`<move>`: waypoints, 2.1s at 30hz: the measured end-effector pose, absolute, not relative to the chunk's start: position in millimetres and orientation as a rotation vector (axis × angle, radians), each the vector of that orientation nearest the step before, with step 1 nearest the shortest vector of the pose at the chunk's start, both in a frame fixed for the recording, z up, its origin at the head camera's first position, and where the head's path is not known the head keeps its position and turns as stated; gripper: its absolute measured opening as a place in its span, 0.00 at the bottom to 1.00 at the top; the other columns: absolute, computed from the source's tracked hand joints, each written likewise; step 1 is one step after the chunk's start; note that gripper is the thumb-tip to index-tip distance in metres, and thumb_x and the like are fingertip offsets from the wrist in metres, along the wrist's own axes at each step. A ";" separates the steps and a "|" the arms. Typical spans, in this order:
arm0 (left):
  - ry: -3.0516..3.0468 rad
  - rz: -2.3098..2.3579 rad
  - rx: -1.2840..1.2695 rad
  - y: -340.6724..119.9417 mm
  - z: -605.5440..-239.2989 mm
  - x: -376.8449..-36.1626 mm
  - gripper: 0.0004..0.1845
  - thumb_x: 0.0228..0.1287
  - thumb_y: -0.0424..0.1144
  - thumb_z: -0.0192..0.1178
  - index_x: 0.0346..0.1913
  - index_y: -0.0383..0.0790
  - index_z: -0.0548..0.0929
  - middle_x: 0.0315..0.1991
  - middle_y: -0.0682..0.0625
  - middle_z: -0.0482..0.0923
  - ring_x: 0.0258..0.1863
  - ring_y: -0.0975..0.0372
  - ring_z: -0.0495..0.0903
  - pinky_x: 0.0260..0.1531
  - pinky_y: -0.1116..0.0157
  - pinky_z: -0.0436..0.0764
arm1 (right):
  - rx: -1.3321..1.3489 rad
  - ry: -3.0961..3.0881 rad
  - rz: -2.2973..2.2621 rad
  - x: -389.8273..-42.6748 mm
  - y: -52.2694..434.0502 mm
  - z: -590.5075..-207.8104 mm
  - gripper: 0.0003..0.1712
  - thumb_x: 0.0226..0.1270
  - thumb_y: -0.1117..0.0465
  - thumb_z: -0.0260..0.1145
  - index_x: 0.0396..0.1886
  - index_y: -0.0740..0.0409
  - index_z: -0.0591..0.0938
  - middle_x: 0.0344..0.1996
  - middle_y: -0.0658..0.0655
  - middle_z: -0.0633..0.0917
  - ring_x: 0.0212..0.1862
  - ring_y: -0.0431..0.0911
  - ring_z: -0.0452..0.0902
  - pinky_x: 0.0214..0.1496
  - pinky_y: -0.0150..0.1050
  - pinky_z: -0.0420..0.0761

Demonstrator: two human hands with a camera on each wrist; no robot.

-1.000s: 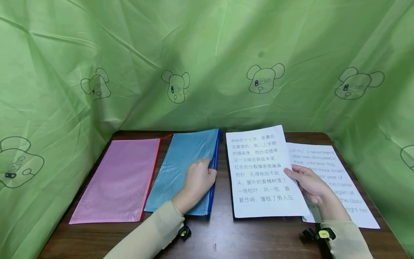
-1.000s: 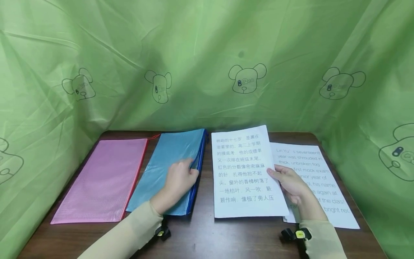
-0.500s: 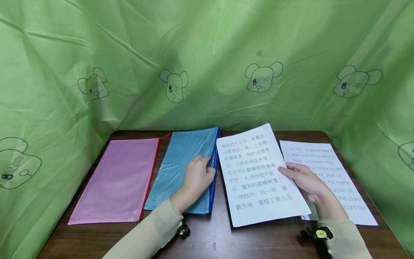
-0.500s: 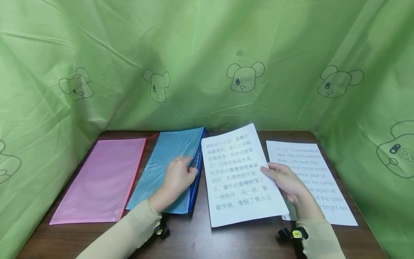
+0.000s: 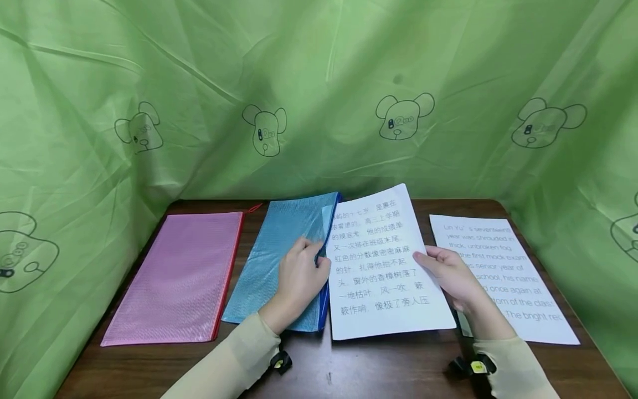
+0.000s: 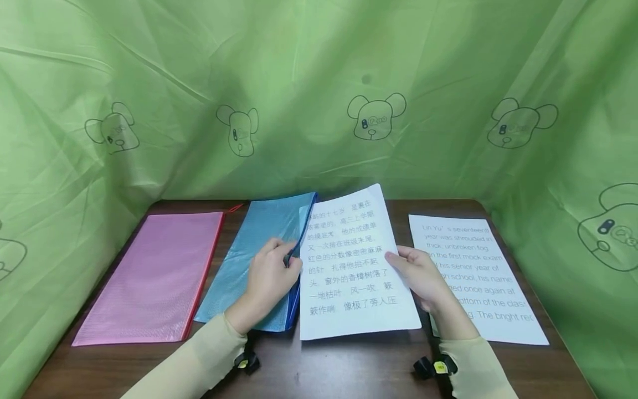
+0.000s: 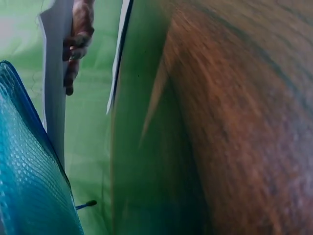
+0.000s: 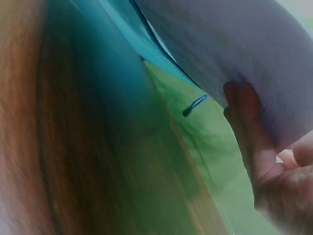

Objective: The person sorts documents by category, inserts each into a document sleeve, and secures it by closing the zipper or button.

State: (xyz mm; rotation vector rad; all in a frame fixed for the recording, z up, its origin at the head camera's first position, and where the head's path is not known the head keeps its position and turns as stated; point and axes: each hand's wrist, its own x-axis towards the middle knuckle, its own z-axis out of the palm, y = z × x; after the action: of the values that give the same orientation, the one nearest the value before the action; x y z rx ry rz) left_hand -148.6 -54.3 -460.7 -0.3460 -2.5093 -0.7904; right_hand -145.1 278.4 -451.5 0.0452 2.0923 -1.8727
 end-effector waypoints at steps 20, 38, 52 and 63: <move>-2.474 -1.045 -0.294 -63.8 -471.3 -151.1 0.13 0.55 0.30 0.70 0.44 0.37 0.94 0.33 0.51 0.86 0.27 0.64 0.82 0.29 0.64 0.81 | 0.130 2.187 -1.929 -145.7 241.1 -460.1 0.27 0.88 0.55 0.60 0.72 0.70 0.77 0.48 0.65 0.93 0.39 0.55 0.94 0.38 0.52 0.92; -2.481 -1.076 -0.298 -56.0 -475.5 -142.7 0.12 0.54 0.29 0.72 0.44 0.36 0.93 0.34 0.51 0.86 0.26 0.67 0.80 0.28 0.67 0.80 | 0.152 2.407 -1.883 -152.4 233.0 -450.0 0.24 0.86 0.55 0.61 0.67 0.71 0.82 0.44 0.65 0.93 0.35 0.53 0.94 0.34 0.48 0.92; -2.476 -1.025 -0.331 -52.4 -473.9 -142.4 0.13 0.54 0.30 0.73 0.45 0.35 0.94 0.34 0.51 0.84 0.24 0.67 0.76 0.25 0.68 0.77 | 0.116 2.379 -1.912 -148.6 232.6 -446.2 0.24 0.87 0.56 0.61 0.67 0.71 0.82 0.43 0.66 0.93 0.35 0.54 0.94 0.33 0.49 0.91; -2.467 -1.007 -0.360 -51.7 -473.3 -142.7 0.14 0.54 0.31 0.73 0.45 0.36 0.94 0.34 0.51 0.84 0.24 0.66 0.77 0.25 0.67 0.77 | 0.167 2.230 -1.971 -147.8 233.9 -437.3 0.26 0.87 0.56 0.59 0.70 0.72 0.79 0.45 0.64 0.93 0.38 0.54 0.94 0.37 0.53 0.92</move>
State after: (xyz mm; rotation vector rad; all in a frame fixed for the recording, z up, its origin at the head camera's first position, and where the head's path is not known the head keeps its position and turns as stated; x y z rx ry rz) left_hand -142.7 -51.7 -473.3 -0.3602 -2.4668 -1.0068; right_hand -147.8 233.9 -437.3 0.1667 2.2300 -1.9709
